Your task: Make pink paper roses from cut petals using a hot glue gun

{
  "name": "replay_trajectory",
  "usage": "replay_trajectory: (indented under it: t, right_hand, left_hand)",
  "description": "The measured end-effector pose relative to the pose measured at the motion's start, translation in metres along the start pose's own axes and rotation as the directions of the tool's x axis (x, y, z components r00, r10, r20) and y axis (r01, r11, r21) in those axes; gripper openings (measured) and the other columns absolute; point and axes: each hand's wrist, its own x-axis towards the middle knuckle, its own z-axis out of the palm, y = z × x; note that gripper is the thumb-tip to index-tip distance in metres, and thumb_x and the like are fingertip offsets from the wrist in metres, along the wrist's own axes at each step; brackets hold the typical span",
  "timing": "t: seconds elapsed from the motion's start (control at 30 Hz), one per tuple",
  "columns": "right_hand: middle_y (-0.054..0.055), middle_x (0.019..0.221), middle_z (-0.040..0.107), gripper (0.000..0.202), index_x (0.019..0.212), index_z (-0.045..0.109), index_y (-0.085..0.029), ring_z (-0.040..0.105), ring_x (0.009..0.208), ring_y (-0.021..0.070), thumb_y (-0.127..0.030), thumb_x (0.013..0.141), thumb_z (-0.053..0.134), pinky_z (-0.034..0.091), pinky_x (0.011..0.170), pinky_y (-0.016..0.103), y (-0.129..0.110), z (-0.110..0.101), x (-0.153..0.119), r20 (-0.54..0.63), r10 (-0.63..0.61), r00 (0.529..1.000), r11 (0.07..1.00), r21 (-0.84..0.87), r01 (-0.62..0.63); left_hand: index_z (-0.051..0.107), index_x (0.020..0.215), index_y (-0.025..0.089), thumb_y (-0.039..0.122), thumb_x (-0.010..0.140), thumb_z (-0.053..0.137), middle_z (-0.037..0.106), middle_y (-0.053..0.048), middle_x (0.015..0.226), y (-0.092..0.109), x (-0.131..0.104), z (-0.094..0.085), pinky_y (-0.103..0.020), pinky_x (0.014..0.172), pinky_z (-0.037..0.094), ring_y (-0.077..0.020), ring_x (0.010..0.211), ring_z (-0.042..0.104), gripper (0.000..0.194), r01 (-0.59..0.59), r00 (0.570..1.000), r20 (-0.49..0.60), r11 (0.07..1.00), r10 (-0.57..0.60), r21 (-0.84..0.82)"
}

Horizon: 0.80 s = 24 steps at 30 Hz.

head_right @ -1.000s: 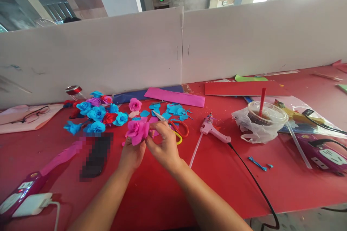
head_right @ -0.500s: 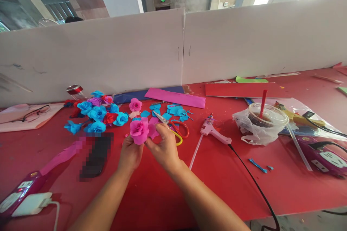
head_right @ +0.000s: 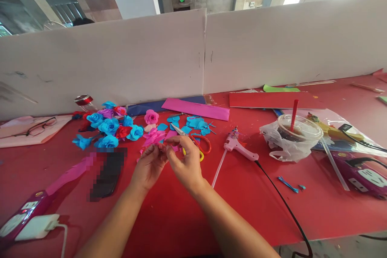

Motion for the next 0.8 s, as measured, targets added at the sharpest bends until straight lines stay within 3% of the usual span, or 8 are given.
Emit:
replay_trajectory:
  t: [0.17, 0.37, 0.53, 0.63, 0.8]
  right_hand:
    - [0.003, 0.082, 0.064, 0.014, 0.085, 0.066, -0.022, 0.059, 0.081, 0.0176, -0.012, 0.079, 0.058, 0.047, 0.074, 0.032, 0.0012, -0.0023, 0.0032, -0.019, -0.136, 0.991, 0.987, -0.085, 0.134]
    - [0.001, 0.073, 0.067, 0.014, 0.084, 0.068, -0.024, 0.060, 0.073, 0.0179, -0.013, 0.080, 0.060, 0.044, 0.076, 0.036, 0.0018, 0.0008, 0.0026, 0.067, -0.231, 0.971, 0.945, -0.222, 0.241]
    - [0.003, 0.080, 0.066, 0.012, 0.089, 0.066, -0.025, 0.060, 0.079, 0.0195, -0.017, 0.080, 0.062, 0.042, 0.076, 0.037, -0.0015, -0.0014, 0.0016, -0.027, -0.352, 0.936, 0.894, -0.305, 0.327]
    - [0.004, 0.087, 0.061, 0.018, 0.096, 0.065, -0.025, 0.057, 0.083, 0.0204, -0.018, 0.079, 0.063, 0.041, 0.077, 0.038, -0.0036, -0.0038, 0.0017, -0.011, -0.412, 0.911, 0.840, -0.391, 0.375]
    - [0.005, 0.093, 0.058, 0.018, 0.094, 0.064, -0.025, 0.054, 0.086, 0.0202, -0.016, 0.079, 0.062, 0.039, 0.078, 0.038, -0.0011, -0.0048, 0.0007, 0.013, -0.413, 0.911, 0.816, -0.438, 0.376]
  left_hand:
    - [0.068, 0.070, 0.015, 0.016, 0.063, 0.080, 0.069, -0.001, 0.071, 0.0008, 0.0000, -0.0029, -0.024, 0.065, 0.053, -0.0103, 0.063, 0.064, 0.013, 0.074, 0.997, 0.002, 0.997, -0.074, -0.015]
    - [0.068, 0.067, 0.016, 0.013, 0.060, 0.080, 0.070, -0.001, 0.069, 0.0002, 0.0002, -0.0011, -0.020, 0.058, 0.051, -0.0107, 0.062, 0.065, 0.014, 0.050, 0.998, -0.035, 0.998, -0.051, -0.029]
    - [0.069, 0.065, 0.016, 0.015, 0.059, 0.081, 0.070, -0.002, 0.069, 0.0001, -0.0008, 0.0008, -0.020, 0.059, 0.051, -0.0109, 0.065, 0.065, 0.013, 0.002, 1.000, -0.003, 1.000, -0.002, 0.027]
    - [0.069, 0.064, 0.017, 0.016, 0.058, 0.082, 0.070, -0.001, 0.067, -0.0006, -0.0006, -0.0003, -0.019, 0.056, 0.048, -0.0106, 0.063, 0.064, 0.014, -0.013, 1.000, -0.005, 0.998, 0.013, 0.058]
    - [0.069, 0.062, 0.017, 0.018, 0.059, 0.080, 0.069, -0.001, 0.066, -0.0018, 0.0000, -0.0021, -0.020, 0.055, 0.046, -0.0105, 0.061, 0.062, 0.012, -0.019, 1.000, -0.011, 0.995, 0.020, 0.099]
